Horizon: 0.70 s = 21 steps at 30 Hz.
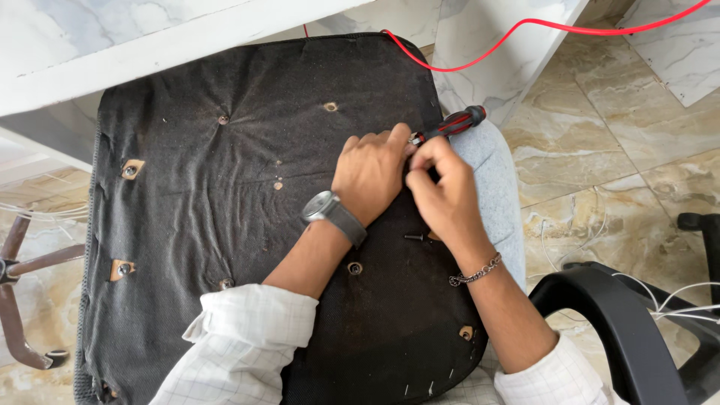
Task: The person uses a screwdriver to tighten screws into the underside of a black upholstered chair seat. The person works on multiple screw locations, securing the seat to its frame.
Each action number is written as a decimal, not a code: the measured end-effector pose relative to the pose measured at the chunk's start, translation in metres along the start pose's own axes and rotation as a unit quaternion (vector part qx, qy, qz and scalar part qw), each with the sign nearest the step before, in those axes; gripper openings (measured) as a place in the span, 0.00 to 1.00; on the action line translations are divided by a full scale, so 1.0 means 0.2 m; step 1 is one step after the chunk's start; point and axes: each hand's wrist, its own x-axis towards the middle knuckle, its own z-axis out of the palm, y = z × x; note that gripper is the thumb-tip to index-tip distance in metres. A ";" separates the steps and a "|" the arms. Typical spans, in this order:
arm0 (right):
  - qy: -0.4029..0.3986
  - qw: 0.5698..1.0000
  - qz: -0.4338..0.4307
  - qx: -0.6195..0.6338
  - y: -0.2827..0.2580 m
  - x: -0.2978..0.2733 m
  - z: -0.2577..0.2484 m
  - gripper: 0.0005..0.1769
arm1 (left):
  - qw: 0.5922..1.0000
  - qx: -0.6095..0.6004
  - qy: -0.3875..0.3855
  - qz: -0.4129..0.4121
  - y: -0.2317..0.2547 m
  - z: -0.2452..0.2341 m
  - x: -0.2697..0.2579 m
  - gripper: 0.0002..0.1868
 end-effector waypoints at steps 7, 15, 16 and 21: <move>0.046 0.997 -0.061 0.016 -0.15 -0.20 0.17 0.45 | 0.979 -0.197 0.019 -0.052 0.14 -0.01 -0.10 0.37; 0.065 0.995 -0.013 -0.068 -0.09 -0.18 0.13 0.50 | 0.995 0.004 -0.014 -0.104 0.32 0.02 -0.16 0.47; 0.069 0.996 -0.041 -0.048 -0.06 -0.17 0.12 0.48 | 0.994 0.026 -0.017 -0.106 0.33 0.02 -0.15 0.48; 0.046 0.979 -0.200 -0.007 0.09 -0.07 0.06 0.38 | 0.991 -0.116 0.015 -0.066 0.19 0.00 -0.11 0.39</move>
